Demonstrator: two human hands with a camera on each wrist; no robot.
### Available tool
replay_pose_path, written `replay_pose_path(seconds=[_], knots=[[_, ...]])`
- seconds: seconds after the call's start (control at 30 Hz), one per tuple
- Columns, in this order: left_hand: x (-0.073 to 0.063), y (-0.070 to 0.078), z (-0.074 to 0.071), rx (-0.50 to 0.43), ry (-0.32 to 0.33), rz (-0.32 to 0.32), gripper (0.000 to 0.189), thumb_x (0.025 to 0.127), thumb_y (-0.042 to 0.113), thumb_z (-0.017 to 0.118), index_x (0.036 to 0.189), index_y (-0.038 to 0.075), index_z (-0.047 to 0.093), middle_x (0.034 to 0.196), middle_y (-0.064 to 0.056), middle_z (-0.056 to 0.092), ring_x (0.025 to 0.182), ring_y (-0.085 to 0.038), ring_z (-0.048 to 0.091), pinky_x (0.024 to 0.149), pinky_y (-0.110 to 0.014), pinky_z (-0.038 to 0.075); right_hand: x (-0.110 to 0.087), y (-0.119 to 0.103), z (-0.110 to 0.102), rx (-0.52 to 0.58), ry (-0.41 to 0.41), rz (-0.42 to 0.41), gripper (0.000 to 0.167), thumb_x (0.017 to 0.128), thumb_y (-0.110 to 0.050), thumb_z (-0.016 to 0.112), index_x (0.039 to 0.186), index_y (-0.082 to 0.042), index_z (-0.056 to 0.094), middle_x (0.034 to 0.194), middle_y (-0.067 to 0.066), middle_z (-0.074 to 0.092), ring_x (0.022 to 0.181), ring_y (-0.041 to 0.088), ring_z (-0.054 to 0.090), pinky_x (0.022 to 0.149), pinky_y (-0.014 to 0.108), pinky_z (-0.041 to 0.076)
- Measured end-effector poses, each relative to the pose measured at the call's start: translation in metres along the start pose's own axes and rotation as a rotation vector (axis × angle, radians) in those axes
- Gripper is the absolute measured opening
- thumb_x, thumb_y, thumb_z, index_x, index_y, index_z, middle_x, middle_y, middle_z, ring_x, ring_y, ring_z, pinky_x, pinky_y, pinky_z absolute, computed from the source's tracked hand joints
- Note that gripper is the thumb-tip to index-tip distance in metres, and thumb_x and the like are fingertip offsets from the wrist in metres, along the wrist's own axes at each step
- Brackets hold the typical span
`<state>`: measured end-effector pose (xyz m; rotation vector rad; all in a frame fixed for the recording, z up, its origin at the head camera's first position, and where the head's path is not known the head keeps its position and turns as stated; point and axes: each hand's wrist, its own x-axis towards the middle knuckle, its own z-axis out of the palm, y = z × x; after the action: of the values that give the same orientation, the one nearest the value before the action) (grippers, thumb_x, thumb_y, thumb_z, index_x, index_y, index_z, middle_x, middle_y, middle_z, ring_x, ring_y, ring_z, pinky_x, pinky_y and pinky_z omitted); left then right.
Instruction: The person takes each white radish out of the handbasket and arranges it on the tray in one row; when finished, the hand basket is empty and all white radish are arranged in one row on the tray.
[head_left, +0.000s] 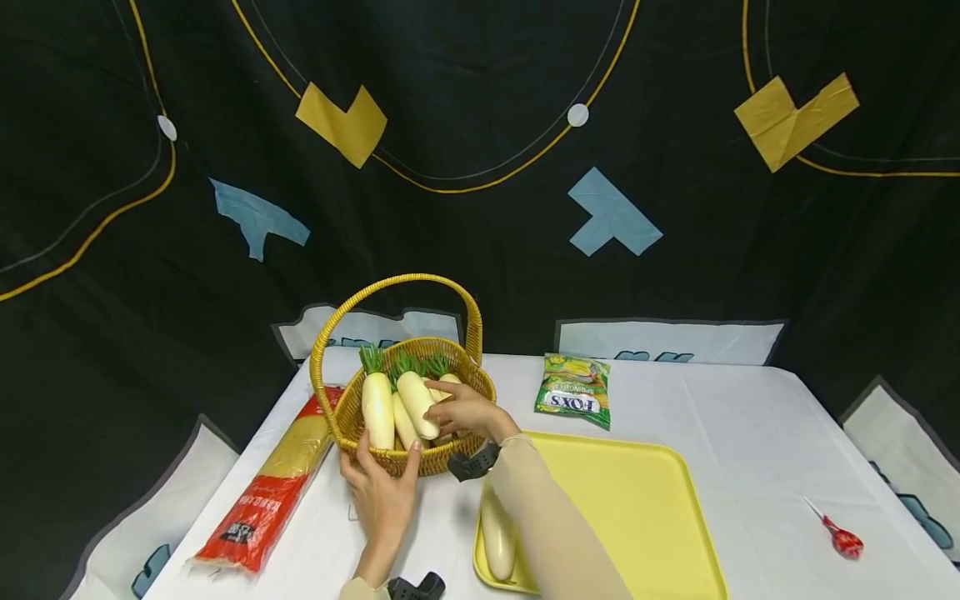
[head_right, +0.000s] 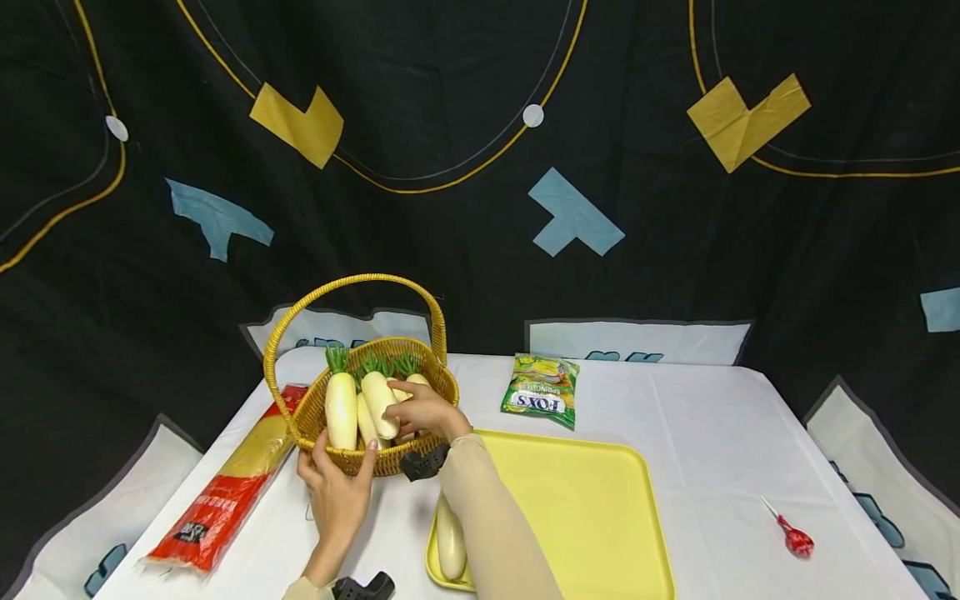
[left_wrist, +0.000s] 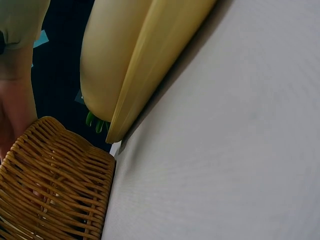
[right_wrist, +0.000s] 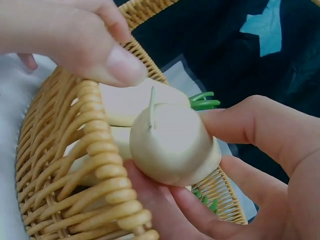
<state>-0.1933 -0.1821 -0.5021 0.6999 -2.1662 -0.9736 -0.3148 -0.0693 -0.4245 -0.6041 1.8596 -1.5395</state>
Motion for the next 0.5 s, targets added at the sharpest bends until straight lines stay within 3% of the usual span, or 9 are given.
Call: replay_pose_path(seconds=[0.2, 0.4, 0.5], knots=[[0.0, 0.0, 0.0, 0.005, 0.0, 0.005, 0.085, 0.075, 0.053, 0.064, 0.139, 0.014, 0.024, 0.142, -0.031, 0.011, 0.112, -0.055, 0.038, 0.088, -0.061, 0.033, -0.003, 0.0, -0.002, 0.04, -0.041, 0.012, 0.062, 0.084, -0.008, 0.054, 0.141, -0.017, 0.031, 0.095, 0.01, 0.065, 0.071, 0.014, 0.062, 0.083, 0.047, 0.05], [-0.001, 0.0, 0.001, -0.003, -0.012, 0.004, 0.085, 0.076, 0.052, 0.065, 0.14, 0.015, 0.023, 0.142, -0.031, 0.01, 0.113, -0.055, 0.037, 0.088, -0.062, 0.033, -0.012, -0.003, -0.006, 0.056, -0.037, 0.016, 0.058, 0.087, -0.01, 0.054, 0.141, -0.015, 0.032, 0.099, 0.011, 0.064, 0.073, 0.013, 0.062, 0.08, 0.039, 0.053], [0.0, 0.001, 0.001, -0.014, -0.011, 0.002, 0.084, 0.076, 0.051, 0.065, 0.14, 0.015, 0.023, 0.142, -0.031, 0.009, 0.116, -0.055, 0.035, 0.089, -0.063, 0.032, -0.017, -0.003, -0.008, 0.081, -0.058, 0.001, 0.058, 0.088, -0.01, 0.053, 0.141, -0.013, 0.032, 0.086, 0.005, 0.059, 0.072, 0.012, 0.057, 0.08, 0.036, 0.053]])
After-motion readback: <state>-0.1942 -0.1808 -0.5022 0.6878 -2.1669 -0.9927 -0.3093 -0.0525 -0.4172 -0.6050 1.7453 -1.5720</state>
